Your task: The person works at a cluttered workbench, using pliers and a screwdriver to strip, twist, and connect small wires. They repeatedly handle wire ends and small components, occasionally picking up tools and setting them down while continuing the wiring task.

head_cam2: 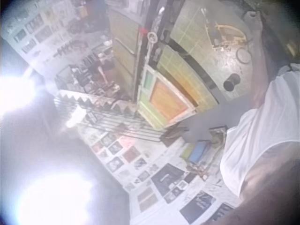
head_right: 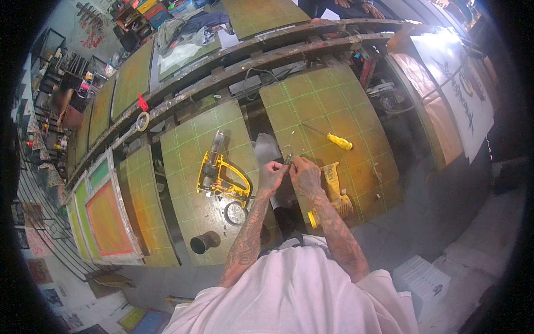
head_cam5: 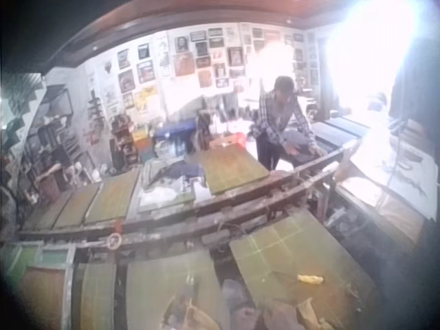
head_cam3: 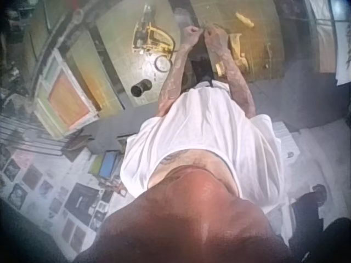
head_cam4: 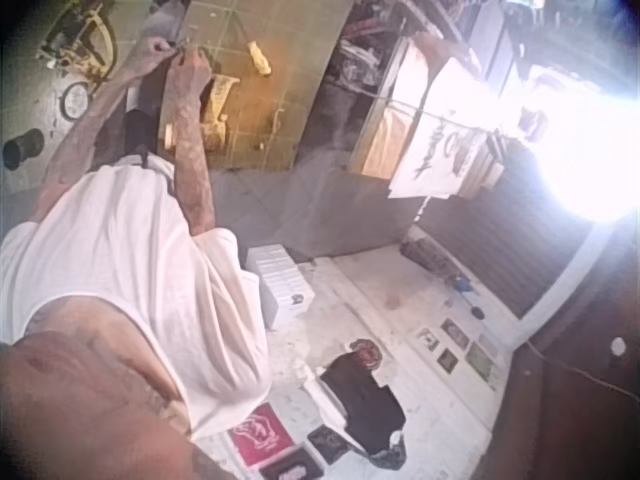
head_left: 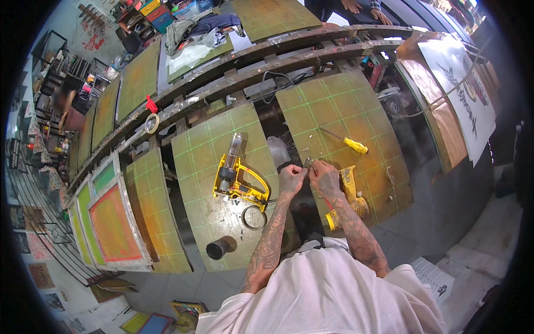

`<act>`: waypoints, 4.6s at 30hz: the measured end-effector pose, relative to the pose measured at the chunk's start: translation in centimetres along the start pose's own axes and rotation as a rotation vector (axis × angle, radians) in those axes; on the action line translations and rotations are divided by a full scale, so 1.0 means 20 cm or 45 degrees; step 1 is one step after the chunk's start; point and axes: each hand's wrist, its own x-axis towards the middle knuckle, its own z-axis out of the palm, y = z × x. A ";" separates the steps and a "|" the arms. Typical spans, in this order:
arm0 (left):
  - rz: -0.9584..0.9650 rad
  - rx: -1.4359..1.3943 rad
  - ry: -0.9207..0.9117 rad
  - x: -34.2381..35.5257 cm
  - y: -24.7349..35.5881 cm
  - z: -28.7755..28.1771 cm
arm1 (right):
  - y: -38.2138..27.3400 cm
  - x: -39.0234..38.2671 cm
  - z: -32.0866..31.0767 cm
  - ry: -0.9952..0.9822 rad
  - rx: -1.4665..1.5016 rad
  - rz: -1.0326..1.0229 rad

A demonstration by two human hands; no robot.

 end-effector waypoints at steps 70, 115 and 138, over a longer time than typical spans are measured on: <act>0.021 0.229 0.071 -0.04 0.12 0.01 | 0.04 0.04 0.00 -0.030 -0.062 -0.088; -0.351 -0.208 -0.040 -0.02 0.05 -0.01 | 0.04 -0.01 0.05 0.131 0.089 -0.134; -0.525 -0.455 -0.369 -0.14 0.30 -0.23 | 0.10 0.08 -0.04 0.111 0.273 -0.009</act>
